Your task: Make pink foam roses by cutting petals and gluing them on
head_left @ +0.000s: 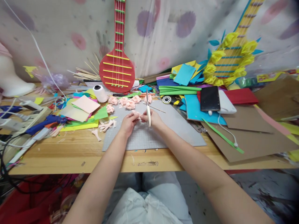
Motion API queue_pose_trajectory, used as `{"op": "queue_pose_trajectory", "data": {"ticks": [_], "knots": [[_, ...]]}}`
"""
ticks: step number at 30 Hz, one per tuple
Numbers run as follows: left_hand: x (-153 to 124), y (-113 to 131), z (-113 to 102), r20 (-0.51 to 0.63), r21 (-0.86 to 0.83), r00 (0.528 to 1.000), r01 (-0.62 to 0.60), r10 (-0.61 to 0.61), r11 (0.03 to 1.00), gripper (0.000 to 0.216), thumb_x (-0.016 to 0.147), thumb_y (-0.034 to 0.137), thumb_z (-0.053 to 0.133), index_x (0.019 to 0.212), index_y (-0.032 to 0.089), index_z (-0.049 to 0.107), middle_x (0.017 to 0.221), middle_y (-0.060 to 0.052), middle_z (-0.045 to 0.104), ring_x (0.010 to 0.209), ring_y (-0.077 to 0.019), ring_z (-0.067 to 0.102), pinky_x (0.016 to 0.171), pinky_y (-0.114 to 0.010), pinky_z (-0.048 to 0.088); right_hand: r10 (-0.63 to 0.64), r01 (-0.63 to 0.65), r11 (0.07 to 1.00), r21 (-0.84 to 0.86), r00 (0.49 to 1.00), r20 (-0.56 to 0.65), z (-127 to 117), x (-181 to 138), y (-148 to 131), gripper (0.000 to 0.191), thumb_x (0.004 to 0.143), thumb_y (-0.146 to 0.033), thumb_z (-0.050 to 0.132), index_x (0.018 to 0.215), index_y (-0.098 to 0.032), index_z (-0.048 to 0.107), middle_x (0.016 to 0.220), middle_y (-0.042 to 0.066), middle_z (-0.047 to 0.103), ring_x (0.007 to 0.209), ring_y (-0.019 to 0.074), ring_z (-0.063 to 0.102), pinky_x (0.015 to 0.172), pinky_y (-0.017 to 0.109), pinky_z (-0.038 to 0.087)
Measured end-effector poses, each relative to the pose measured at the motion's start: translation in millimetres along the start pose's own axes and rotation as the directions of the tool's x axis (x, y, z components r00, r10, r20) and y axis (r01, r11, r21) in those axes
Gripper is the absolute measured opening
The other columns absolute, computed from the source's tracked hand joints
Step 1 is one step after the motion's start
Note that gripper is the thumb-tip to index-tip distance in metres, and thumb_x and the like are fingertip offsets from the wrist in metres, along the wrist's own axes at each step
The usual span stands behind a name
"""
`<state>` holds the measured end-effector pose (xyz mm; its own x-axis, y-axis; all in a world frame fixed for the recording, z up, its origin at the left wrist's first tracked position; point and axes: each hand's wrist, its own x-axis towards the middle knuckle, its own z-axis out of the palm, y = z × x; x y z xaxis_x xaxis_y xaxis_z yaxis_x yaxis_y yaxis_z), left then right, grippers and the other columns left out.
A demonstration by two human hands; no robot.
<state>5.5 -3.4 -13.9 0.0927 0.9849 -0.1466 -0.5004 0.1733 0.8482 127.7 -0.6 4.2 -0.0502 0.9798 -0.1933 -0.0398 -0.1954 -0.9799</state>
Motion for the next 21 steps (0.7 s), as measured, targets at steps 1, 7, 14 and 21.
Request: {"op": "queue_pose_trajectory", "data": {"ticks": [1,7,14,21], "knots": [[-0.1,0.2,-0.1,-0.002,-0.005,1.0,0.006,-0.006,1.0,0.018,0.055,0.023,0.072,0.066,0.013,0.061,0.066,0.0,0.062,0.066,-0.0097,0.057,0.069,-0.023,0.046,0.013,-0.013,1.0,0.008,1.0,0.006,-0.4,-0.3,-0.6,0.032,0.057,-0.016,0.069,0.073,-0.019,0.041,0.056,-0.008,0.051,0.048,0.0081,0.054,0.056,0.024,0.047],[-1.1,-0.7,0.2,-0.06,0.029,0.998,-0.026,0.028,0.999,0.025,0.051,0.027,0.075,0.066,0.015,0.058,0.064,0.001,0.06,0.063,-0.0089,0.056,0.065,-0.023,0.046,0.014,-0.014,1.0,-0.005,1.0,0.004,-3.8,-0.9,-2.2,0.032,0.056,-0.014,0.068,0.073,-0.019,0.042,0.055,-0.008,0.051,0.047,0.0075,0.053,0.054,0.023,0.047],[-3.1,-3.0,2.5,-0.033,0.101,0.993,-0.106,0.109,0.989,0.025,0.054,0.031,0.075,0.065,0.015,0.059,0.071,0.0,0.062,0.068,-0.0101,0.057,0.067,-0.023,0.044,-0.073,0.071,0.996,0.045,0.996,0.041,-6.4,0.0,1.4,0.043,0.048,-0.03,0.077,0.072,-0.019,0.043,0.057,-0.007,0.053,0.053,0.0081,0.055,0.057,0.023,0.047],[-9.2,7.1,1.7,0.075,0.028,0.994,-0.077,0.075,0.997,0.015,0.06,0.023,0.064,0.072,0.016,0.06,0.08,-0.002,0.063,0.078,-0.014,0.058,0.075,-0.029,0.045,0.033,-0.069,0.96,0.27,0.99,0.137,-4.0,0.5,-3.3,0.036,0.051,-0.022,0.076,0.071,-0.017,0.047,0.052,-0.006,0.056,0.047,0.0082,0.055,0.053,0.022,0.049]]}}
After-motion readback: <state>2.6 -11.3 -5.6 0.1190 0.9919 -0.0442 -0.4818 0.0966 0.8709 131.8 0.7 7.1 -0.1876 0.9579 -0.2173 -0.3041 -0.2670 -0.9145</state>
